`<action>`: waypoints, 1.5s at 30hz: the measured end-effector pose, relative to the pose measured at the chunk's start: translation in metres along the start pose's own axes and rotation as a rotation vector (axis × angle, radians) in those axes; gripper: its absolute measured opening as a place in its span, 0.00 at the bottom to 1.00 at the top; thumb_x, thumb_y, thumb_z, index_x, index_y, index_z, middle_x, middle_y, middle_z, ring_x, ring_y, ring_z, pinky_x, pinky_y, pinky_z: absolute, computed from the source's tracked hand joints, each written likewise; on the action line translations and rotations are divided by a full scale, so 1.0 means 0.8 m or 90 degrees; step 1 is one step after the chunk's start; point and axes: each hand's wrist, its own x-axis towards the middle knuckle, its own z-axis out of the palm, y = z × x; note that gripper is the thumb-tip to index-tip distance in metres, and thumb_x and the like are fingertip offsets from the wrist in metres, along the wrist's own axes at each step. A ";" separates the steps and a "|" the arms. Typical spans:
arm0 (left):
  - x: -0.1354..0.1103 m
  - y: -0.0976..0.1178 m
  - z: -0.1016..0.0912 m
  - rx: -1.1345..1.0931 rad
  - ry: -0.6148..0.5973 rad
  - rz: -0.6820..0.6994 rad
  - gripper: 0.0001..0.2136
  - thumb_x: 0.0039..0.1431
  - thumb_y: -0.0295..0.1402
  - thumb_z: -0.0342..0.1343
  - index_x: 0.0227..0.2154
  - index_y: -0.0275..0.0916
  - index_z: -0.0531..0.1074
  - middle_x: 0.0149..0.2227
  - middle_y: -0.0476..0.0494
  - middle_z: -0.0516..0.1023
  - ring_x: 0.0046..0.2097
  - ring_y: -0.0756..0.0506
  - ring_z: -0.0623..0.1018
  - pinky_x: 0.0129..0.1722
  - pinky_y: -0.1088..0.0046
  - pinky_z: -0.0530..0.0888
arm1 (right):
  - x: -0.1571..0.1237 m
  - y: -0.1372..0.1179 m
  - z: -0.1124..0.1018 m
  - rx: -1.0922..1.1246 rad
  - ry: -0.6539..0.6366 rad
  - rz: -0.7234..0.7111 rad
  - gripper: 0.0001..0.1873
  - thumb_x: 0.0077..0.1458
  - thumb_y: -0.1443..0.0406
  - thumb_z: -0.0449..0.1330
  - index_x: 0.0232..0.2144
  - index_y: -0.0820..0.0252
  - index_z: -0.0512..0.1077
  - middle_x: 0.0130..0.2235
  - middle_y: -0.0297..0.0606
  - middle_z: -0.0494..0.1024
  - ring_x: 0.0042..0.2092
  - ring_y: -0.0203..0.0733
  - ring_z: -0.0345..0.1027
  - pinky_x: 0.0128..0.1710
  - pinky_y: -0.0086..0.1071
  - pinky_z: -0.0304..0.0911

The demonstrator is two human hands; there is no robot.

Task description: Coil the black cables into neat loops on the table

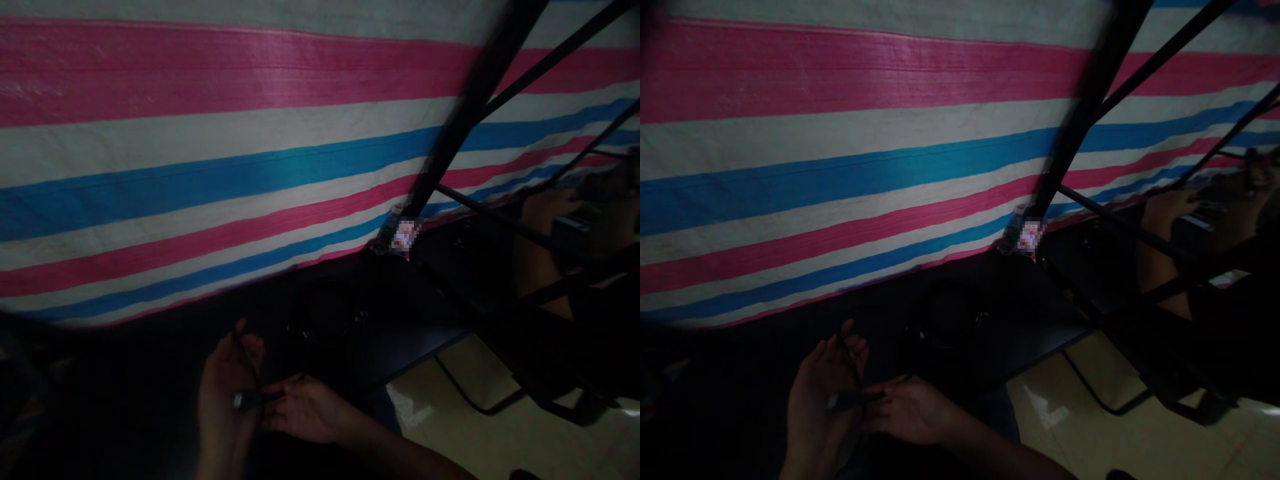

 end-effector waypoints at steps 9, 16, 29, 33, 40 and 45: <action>-0.005 -0.008 -0.040 0.060 -0.112 -0.107 0.41 0.47 0.68 0.58 0.51 0.37 0.78 0.53 0.28 0.82 0.58 0.28 0.77 0.52 0.54 0.75 | 0.011 -0.004 0.015 -0.069 0.038 -0.102 0.13 0.47 0.61 0.76 0.33 0.65 0.83 0.40 0.45 0.84 0.43 0.44 0.77 0.51 0.41 0.64; -0.005 -0.043 -0.071 0.139 -0.119 -0.017 0.52 0.31 0.77 0.55 0.50 0.39 0.79 0.50 0.28 0.83 0.60 0.23 0.75 0.57 0.47 0.72 | 0.017 -0.011 0.017 -0.109 0.049 -0.163 0.16 0.52 0.57 0.73 0.39 0.62 0.84 0.44 0.43 0.83 0.46 0.40 0.75 0.52 0.36 0.65; -0.001 -0.055 -0.030 0.273 -0.157 0.028 0.22 0.54 0.52 0.67 0.42 0.37 0.82 0.46 0.37 0.84 0.51 0.37 0.80 0.52 0.65 0.75 | -0.002 -0.020 0.015 -0.424 0.109 -0.282 0.25 0.53 0.53 0.72 0.53 0.48 0.79 0.64 0.42 0.72 0.68 0.51 0.58 0.69 0.51 0.47; 0.009 -0.033 -0.013 0.189 -0.120 0.022 0.23 0.45 0.52 0.72 0.35 0.38 0.79 0.32 0.44 0.83 0.37 0.41 0.82 0.35 0.69 0.79 | -0.013 -0.021 0.001 -0.443 0.072 -0.269 0.23 0.53 0.54 0.72 0.52 0.49 0.80 0.63 0.42 0.72 0.63 0.49 0.65 0.63 0.45 0.59; 0.024 0.000 -0.001 0.100 -0.217 -0.067 0.20 0.50 0.49 0.72 0.31 0.38 0.73 0.15 0.63 0.57 0.15 0.58 0.51 0.14 0.84 0.59 | -0.046 -0.040 -0.006 -0.676 -0.017 -0.022 0.24 0.61 0.51 0.64 0.55 0.57 0.78 0.44 0.43 0.81 0.43 0.40 0.74 0.45 0.35 0.67; 0.031 0.012 -0.011 0.151 -0.279 -0.250 0.21 0.49 0.49 0.72 0.30 0.39 0.70 0.15 0.64 0.52 0.16 0.59 0.44 0.13 0.87 0.51 | -0.058 -0.084 0.024 -0.762 0.025 -0.140 0.19 0.65 0.54 0.60 0.51 0.58 0.80 0.40 0.41 0.81 0.39 0.39 0.74 0.42 0.34 0.66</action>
